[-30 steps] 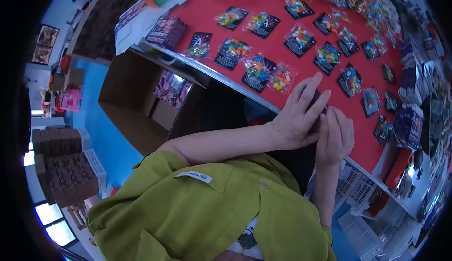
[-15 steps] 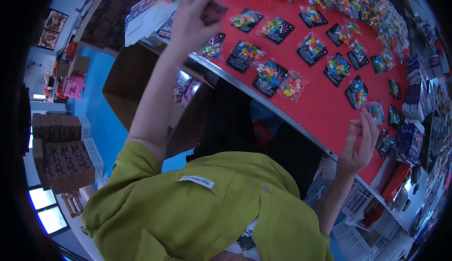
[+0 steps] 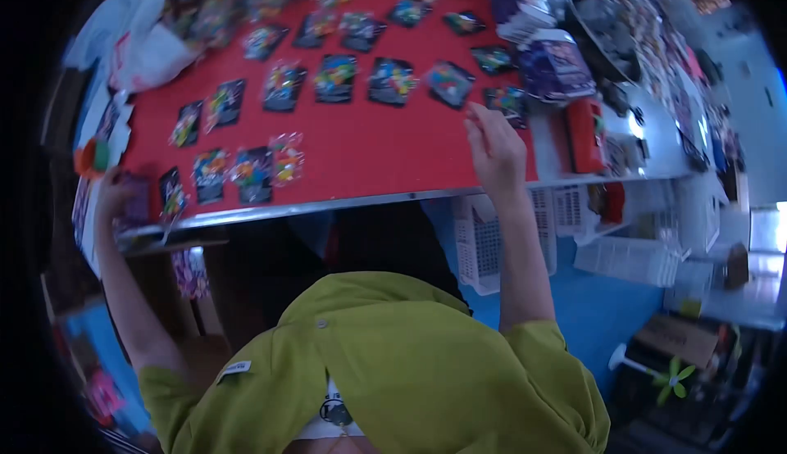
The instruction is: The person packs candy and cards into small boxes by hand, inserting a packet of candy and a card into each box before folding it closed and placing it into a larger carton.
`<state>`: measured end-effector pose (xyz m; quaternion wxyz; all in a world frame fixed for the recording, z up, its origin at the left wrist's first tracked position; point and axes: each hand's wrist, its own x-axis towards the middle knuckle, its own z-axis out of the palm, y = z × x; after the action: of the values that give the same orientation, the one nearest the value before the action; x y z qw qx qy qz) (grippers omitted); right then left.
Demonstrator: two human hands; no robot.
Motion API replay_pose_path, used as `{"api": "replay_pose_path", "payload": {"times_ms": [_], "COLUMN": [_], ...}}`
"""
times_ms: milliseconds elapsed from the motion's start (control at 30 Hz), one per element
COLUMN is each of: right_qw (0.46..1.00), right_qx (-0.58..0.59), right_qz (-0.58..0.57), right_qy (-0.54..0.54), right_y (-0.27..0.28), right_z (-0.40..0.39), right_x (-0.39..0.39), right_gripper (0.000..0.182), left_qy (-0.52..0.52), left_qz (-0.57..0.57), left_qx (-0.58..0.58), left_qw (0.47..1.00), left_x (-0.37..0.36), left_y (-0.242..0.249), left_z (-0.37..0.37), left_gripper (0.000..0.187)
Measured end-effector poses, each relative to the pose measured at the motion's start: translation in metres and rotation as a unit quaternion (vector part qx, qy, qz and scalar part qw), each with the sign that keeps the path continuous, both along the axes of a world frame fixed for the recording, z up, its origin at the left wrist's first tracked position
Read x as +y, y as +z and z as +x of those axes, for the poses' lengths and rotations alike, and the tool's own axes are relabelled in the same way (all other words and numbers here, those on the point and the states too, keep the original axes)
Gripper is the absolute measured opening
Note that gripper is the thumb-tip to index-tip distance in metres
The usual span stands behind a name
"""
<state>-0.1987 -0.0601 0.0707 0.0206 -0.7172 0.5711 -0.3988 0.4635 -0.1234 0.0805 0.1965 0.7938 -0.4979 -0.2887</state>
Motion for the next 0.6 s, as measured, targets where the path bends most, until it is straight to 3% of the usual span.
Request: {"api": "replay_pose_path", "payload": {"times_ms": [33, 200, 267, 300, 367, 400, 467, 533, 600], "right_qw": [1.0, 0.978, 0.917, 0.915, 0.854, 0.854, 0.851, 0.835, 0.811], "right_qx": [-0.015, 0.037, 0.249, 0.246, 0.346, 0.344, 0.366, 0.425, 0.484], "right_qz": [0.004, -0.017, -0.087, -0.085, -0.093, -0.093, 0.063, 0.055, 0.049], "right_qy": [-0.019, -0.203, -0.3, -0.308, -0.377, -0.38, -0.371, -0.346, -0.324], "right_y": [0.0, 0.004, 0.002, 0.001, -0.003, -0.006, -0.015, -0.008, -0.007], "right_z": [-0.014, -0.088, -0.111, -0.118, -0.126, -0.135, -0.146, -0.14, -0.138], "right_x": [-0.004, -0.023, -0.044, -0.055, -0.076, -0.082, -0.094, -0.093, -0.091], "right_gripper": [0.019, 0.02, 0.025, 0.025, 0.026, 0.026, 0.02, 0.017, 0.015], "left_qy": [0.043, -0.057, -0.041, -0.019, -0.013, 0.003, 0.001, 0.004, -0.063], "left_qz": [0.025, 0.005, -0.025, -0.055, -0.071, -0.085, -0.038, 0.011, -0.1], "left_qx": [-0.031, -0.011, -0.029, -0.047, -0.039, -0.028, -0.024, -0.019, -0.191], "left_qw": [0.998, 0.998, 0.998, 0.997, 0.997, 0.996, 0.999, 1.0, 0.974], "left_x": [0.0, -0.004, 0.001, 0.002, 0.001, -0.001, -0.003, -0.002, -0.007], "left_y": [0.008, -0.007, -0.003, 0.0, -0.012, -0.015, -0.001, -0.003, -0.019], "left_z": [-0.015, 0.029, 0.006, -0.003, 0.007, 0.011, 0.003, 0.016, 0.035], "left_gripper": [0.073, 0.048, 0.043, 0.039, 0.038, 0.037, 0.041, 0.044, 0.053]}}
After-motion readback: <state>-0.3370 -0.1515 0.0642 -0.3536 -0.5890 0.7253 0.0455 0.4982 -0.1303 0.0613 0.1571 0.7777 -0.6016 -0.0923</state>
